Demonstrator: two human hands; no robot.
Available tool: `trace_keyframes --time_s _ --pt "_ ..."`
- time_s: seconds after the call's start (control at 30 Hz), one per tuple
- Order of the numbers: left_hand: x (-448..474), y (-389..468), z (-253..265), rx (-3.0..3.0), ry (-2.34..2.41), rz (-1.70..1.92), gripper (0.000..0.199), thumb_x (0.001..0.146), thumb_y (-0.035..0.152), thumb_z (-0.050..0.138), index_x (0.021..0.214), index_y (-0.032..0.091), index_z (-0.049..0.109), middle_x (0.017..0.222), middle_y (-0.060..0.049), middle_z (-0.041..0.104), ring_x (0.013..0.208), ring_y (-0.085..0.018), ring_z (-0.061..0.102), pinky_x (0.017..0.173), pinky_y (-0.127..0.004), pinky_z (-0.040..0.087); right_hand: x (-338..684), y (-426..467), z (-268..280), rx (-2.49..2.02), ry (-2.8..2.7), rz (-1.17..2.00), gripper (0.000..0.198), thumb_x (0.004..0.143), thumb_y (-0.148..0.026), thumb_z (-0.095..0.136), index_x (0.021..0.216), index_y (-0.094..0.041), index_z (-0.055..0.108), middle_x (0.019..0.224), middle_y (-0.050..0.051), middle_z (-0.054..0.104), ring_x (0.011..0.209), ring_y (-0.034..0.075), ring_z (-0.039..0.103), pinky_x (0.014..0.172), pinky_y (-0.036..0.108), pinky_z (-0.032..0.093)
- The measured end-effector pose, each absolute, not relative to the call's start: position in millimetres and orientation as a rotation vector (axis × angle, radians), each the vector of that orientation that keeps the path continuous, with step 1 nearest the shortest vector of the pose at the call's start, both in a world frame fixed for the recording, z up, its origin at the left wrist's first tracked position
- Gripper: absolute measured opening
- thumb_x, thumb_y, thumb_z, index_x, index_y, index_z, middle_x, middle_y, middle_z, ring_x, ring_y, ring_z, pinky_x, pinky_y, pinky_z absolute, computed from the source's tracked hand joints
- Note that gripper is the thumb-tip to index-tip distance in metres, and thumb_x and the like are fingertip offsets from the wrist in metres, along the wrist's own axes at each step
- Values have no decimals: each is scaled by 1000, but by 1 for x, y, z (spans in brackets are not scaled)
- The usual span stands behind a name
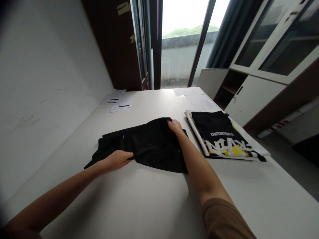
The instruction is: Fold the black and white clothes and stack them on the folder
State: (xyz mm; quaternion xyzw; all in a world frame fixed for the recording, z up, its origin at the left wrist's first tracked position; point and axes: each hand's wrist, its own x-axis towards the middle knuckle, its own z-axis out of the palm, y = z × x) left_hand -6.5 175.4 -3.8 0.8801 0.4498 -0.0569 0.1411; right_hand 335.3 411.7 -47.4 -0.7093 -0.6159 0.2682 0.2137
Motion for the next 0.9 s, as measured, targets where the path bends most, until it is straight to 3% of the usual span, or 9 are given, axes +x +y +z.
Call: trace_keyframes --time_s 0.13,0.2,0.3,0.37,0.5,0.57,0.7,0.9 --pt "23 138 20 2438 840 -259 9 94 24 63 103 25 65 88 -3 73 81 -23 72 68 -28 49 325 408 -44 -1607 -1419 1135 42 102 -48 47 119 -16 68 105 11 73 91 24 69 74 33 59" --pt "37 125 28 2341 562 -217 15 93 23 65 108 26 66 95 -4 74 85 -22 72 71 -28 51 311 398 -39 -1436 -1425 1205 43 99 -52 51 118 -17 69 103 9 73 92 24 68 79 36 60" --pt "52 127 28 2245 423 -32 19 100 24 57 117 26 67 111 -5 73 100 -19 70 88 -28 53 285 375 -28 -1165 -1591 1197 45 96 -54 53 124 -22 71 107 5 74 104 26 67 96 41 56" --pt "53 147 19 2298 567 138 22 103 22 52 117 25 68 116 -5 72 110 -19 66 101 -31 49 269 358 -20 -962 -1756 1227 52 95 -51 56 141 -27 63 122 3 72 119 26 63 108 42 50" --pt "28 205 -15 2487 1041 330 27 100 24 56 125 21 67 135 -10 63 132 -25 54 117 -42 39 246 333 -14 -716 -2088 1212 77 91 -46 67 161 -29 39 154 3 52 141 28 48 119 43 39" --pt "6 231 -33 2539 1326 285 42 98 34 61 139 23 61 149 -12 54 141 -31 46 121 -52 33 238 327 -19 -731 -2197 1091 73 94 -42 65 161 -27 39 157 5 48 143 28 47 121 45 36" --pt "-38 261 -60 2413 1894 154 56 104 44 49 156 24 44 165 -13 37 152 -34 29 122 -62 24 229 318 -39 -839 -2400 767 65 97 -37 62 158 -22 44 153 12 52 141 28 48 120 46 37" --pt "-78 264 -74 2118 2323 43 63 106 54 34 161 23 37 170 -14 26 154 -40 22 118 -64 26 221 305 -61 -1150 -2555 346 73 90 -54 74 152 -25 51 161 17 40 152 41 26 120 67 23"
